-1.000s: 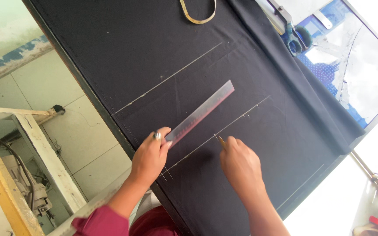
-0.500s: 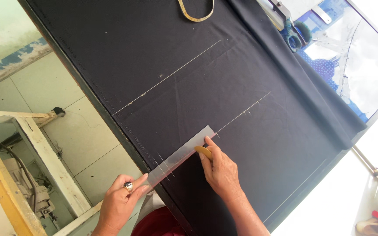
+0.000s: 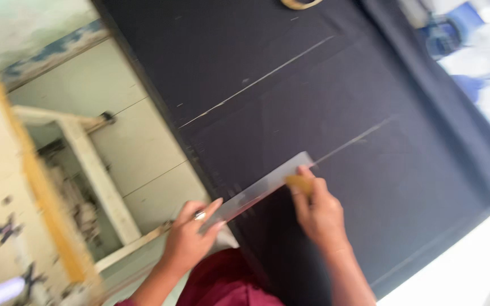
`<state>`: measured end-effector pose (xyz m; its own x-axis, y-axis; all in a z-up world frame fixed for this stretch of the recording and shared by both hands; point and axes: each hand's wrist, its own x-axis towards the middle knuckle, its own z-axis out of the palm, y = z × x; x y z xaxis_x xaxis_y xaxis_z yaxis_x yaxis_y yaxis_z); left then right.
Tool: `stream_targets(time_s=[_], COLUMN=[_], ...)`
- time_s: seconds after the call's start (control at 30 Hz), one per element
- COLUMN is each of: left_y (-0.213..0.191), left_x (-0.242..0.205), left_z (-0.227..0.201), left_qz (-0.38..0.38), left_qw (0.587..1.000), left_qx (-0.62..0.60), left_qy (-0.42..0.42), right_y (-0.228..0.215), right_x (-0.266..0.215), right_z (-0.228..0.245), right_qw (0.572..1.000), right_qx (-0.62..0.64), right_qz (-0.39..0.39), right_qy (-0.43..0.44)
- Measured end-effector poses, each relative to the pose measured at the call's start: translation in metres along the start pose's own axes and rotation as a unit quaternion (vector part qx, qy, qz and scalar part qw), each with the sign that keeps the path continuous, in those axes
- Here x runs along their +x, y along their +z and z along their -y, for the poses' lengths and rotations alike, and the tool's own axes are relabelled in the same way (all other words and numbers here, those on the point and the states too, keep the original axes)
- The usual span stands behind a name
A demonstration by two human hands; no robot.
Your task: The person measures and marks a large piece of black fabric on a table using a measuring tape, a ruler, and a yellow chalk-like marker. They draw multiple straight lines and crosshairs to create a grid pattern on the fabric.
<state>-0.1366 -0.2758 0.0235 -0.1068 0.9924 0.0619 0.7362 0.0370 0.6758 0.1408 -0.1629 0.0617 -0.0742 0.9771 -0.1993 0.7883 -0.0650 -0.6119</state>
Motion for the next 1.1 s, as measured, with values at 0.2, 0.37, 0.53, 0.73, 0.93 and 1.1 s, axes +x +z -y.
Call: stream_targets(time_s=[0.2, 0.37, 0.53, 0.73, 0.93, 1.1], left_y=[0.011, 0.018, 0.018, 0.041, 0.051, 0.098], left_x=[0.006, 0.008, 0.008, -0.018, -0.133, -0.18], left_z=[-0.017, -0.014, -0.013, -0.012, -0.128, -0.135], left_qz=[-0.017, -0.045, 0.002, -0.059, -0.019, -0.017], left_qw=[0.999, 0.997, 1.0, 0.998, 0.998, 0.997], left_qx=[0.028, 0.014, -0.001, -0.029, 0.014, -0.077], left_qy=[0.04, 0.059, 0.014, -0.007, 0.054, 0.017], right_y=[-0.009, -0.013, -0.017, -0.028, -0.077, -0.078], right_x=[0.003, 0.002, 0.004, -0.021, -0.106, -0.147], right_z=[0.022, 0.034, 0.031, -0.015, -0.084, -0.129], right_qw=[0.992, 0.985, 0.983, 0.899, 0.903, 0.905], right_qx=[0.075, 0.091, 0.077, 0.418, 0.395, 0.39], right_qz=[0.019, 0.019, 0.035, -0.126, -0.148, -0.138], right_qy=[0.102, 0.143, 0.165, -0.038, 0.078, 0.1])
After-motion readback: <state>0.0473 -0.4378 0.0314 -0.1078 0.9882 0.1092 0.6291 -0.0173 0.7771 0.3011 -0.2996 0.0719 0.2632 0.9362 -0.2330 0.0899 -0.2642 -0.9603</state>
